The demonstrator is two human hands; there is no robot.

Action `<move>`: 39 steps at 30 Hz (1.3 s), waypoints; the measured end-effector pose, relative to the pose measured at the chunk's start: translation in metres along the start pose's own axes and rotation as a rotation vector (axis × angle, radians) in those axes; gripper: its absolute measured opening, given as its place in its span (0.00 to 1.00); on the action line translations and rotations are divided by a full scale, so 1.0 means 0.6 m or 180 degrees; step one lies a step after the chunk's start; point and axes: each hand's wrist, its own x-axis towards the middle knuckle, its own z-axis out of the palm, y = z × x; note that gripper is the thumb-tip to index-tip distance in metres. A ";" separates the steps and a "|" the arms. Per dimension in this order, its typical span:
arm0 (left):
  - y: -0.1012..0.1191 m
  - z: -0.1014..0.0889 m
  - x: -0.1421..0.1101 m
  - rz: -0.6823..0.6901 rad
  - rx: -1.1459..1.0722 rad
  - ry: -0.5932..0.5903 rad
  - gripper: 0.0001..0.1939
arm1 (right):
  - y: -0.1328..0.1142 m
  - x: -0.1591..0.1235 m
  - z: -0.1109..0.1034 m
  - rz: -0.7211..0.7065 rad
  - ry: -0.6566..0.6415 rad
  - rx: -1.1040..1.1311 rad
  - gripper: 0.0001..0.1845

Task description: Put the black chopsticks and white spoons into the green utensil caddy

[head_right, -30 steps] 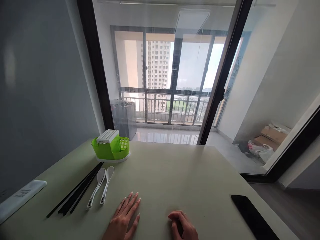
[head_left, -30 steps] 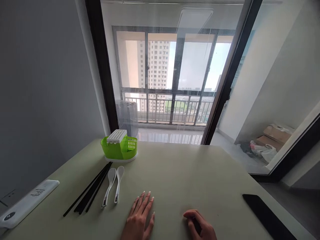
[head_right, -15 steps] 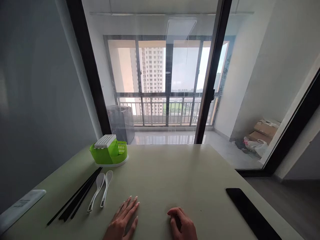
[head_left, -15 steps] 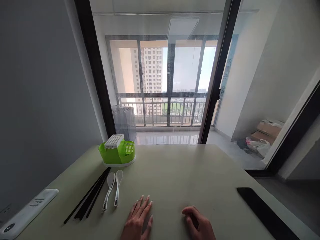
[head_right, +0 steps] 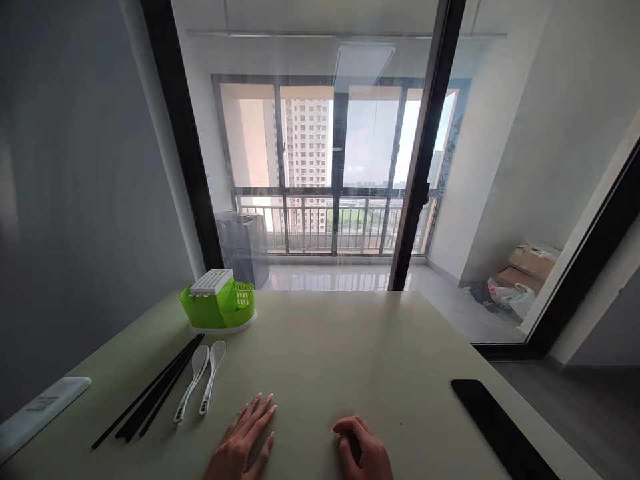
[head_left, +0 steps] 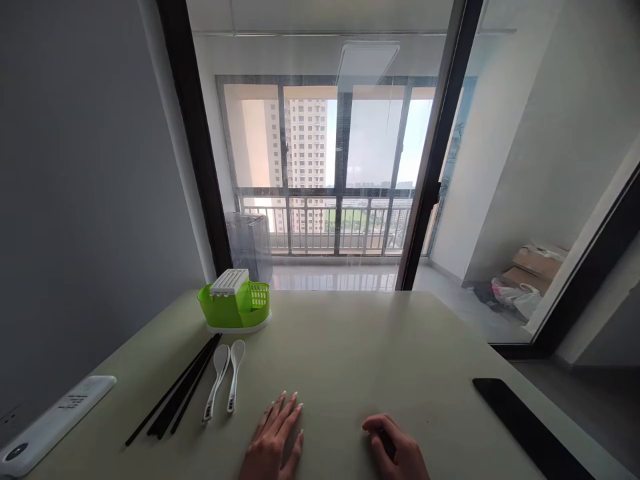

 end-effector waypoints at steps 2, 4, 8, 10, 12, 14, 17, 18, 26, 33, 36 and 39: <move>-0.001 0.004 0.001 0.0028 0.0059 0.0030 0.27 | -0.001 0.000 0.000 0.0017 0.0002 -0.0014 0.15; -0.001 0.007 0.001 0.0048 0.0079 0.0078 0.28 | -0.002 0.000 0.000 0.0029 0.0003 -0.0012 0.16; 0.001 -0.004 -0.013 0.0187 -0.0060 0.0169 0.28 | -0.009 -0.001 -0.003 0.0033 0.0033 -0.0009 0.17; -0.002 -0.024 -0.030 0.0393 -0.0276 0.0174 0.25 | -0.012 -0.003 -0.006 0.0064 0.0049 -0.0035 0.17; -0.015 -0.054 -0.050 0.0327 -0.0480 0.0303 0.20 | -0.015 -0.005 -0.009 0.0119 0.0034 -0.0068 0.18; -0.039 -0.092 -0.066 -0.0197 -0.0509 0.0644 0.15 | -0.018 -0.007 -0.013 0.0170 -0.0002 -0.0094 0.18; -0.099 -0.142 -0.076 -0.1144 -0.0232 0.1271 0.15 | -0.022 -0.009 -0.016 0.0214 -0.0030 -0.0119 0.17; -0.124 -0.154 -0.074 -0.1359 -0.0133 0.1400 0.17 | -0.024 -0.010 -0.017 0.0226 -0.0038 -0.0118 0.17; -0.268 -0.166 -0.038 -0.2328 0.0800 0.0904 0.36 | -0.033 -0.011 -0.019 0.0290 -0.0047 -0.0139 0.17; -0.289 -0.180 0.004 -0.2670 0.0894 -0.0198 0.44 | -0.033 -0.010 -0.017 0.0205 0.0058 -0.0170 0.18; -0.290 -0.187 0.022 -0.2629 0.1072 -0.0507 0.41 | -0.032 -0.009 -0.018 0.0230 0.0009 -0.0151 0.18; -0.285 -0.195 0.037 -0.2582 0.1132 -0.0682 0.32 | -0.033 -0.009 -0.020 0.0230 0.0000 -0.0170 0.18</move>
